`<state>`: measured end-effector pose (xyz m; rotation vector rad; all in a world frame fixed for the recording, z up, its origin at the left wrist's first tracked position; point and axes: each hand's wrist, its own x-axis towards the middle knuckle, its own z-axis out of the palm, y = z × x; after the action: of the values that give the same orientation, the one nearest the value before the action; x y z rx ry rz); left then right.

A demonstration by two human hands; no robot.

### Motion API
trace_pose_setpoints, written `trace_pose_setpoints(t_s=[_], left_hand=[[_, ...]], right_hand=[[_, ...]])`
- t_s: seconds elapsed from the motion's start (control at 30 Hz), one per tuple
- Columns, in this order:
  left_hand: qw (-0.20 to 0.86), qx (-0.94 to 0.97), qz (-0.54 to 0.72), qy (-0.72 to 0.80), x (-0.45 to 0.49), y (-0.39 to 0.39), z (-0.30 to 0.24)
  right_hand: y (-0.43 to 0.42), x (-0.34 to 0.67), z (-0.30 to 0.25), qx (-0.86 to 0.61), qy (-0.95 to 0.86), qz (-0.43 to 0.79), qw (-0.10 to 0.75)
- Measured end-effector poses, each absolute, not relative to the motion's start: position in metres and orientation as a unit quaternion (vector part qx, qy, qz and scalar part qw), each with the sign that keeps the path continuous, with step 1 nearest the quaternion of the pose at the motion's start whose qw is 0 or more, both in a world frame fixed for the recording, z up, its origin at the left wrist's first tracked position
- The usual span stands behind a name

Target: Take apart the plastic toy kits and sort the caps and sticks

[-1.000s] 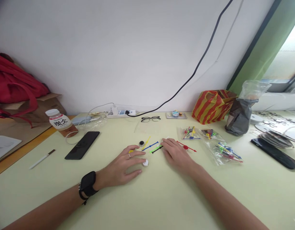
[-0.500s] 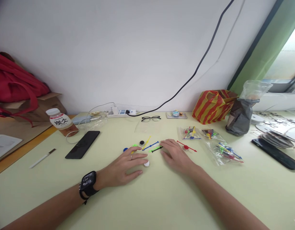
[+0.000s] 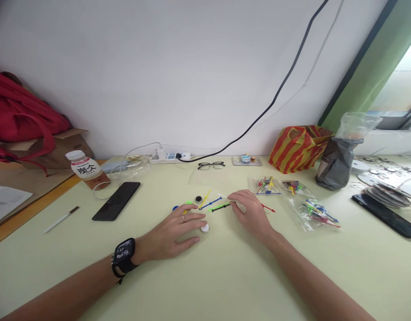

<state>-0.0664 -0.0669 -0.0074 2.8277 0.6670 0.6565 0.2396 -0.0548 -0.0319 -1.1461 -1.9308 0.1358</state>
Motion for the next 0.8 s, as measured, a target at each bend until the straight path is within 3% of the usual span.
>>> trace_pose_setpoints(t_s=[0.17,0.47,0.8], left_hand=[[0.076,0.927,0.273,0.248,-0.065,-0.065,-0.007],[0.093,0.898,0.333,0.270,-0.064,-0.067,-0.006],[0.064,0.902,0.353,0.240,-0.062,-0.068,-0.001]], right_hand=[[-0.066,0.227,-0.022,-0.470,-0.742,0.153,0.453],[-0.095,0.187,-0.011,-0.407,-0.699,0.430,0.400],[-0.093,0.184,-0.020,-0.385,-0.643,0.528,0.400]])
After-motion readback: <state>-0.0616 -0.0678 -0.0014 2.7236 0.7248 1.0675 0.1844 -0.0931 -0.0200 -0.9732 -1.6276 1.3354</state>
